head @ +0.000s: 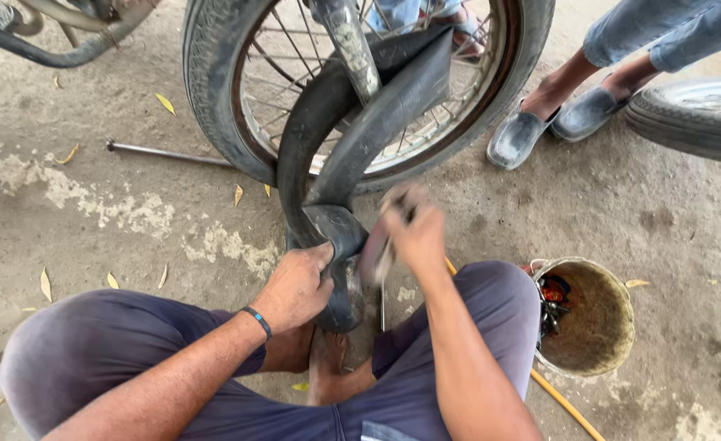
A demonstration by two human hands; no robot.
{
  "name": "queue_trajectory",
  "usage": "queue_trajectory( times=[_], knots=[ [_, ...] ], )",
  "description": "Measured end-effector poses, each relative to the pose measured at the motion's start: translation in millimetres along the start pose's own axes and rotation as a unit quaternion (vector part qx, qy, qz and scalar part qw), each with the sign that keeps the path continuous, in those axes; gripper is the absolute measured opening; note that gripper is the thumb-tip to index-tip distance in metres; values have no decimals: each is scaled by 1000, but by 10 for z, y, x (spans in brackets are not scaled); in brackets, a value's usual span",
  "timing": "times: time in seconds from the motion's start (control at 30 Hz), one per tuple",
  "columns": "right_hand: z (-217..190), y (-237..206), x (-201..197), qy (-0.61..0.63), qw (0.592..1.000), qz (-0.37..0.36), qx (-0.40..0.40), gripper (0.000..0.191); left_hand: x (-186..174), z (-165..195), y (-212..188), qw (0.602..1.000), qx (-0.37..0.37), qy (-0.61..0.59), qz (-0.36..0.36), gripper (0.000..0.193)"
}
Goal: The person removes a motorcycle tire from the rim, then scrapes the inner tube with a sanding block. They apply glue to the tube, place a blue patch over the puncture, and cut the patch to size with scissors.
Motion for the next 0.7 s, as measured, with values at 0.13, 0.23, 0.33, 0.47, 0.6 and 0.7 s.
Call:
queue_trajectory(
  times=[0.13,0.23,0.33,0.47,0.6,0.7],
  knots=[
    [-538,-143,150,11,971,-108,-215,18,-33,43,10,1000,23,-9,16,31],
    [-364,7,11,-57,998,-20,-4,13,-19,27,6,1000,17,-7,10,27],
    [-476,15,-25,-58,998,-5,1,19,-36,51,7,999,42,1,22,24],
    [-958,-290,208,76,951,-166,-251,12,-49,-13,3,998,28,-51,35,32],
    [-360,-27,-34,-28,999,-8,30,17,73,-71,-19,1000,0,-7,-16,17],
    [-511,-89,-20,-30,999,-6,-15,19,59,-47,-17,1000,15,-12,-2,19]
  ],
)
Point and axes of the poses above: each hand's wrist, its own y-axis towards the middle knuckle, its own x-axis out of the palm, z = x × y, the point moved 9 cm from there along y, towards the middle knuckle, and after that the axes turned 3 degrees about x, right-handed, at the moved point
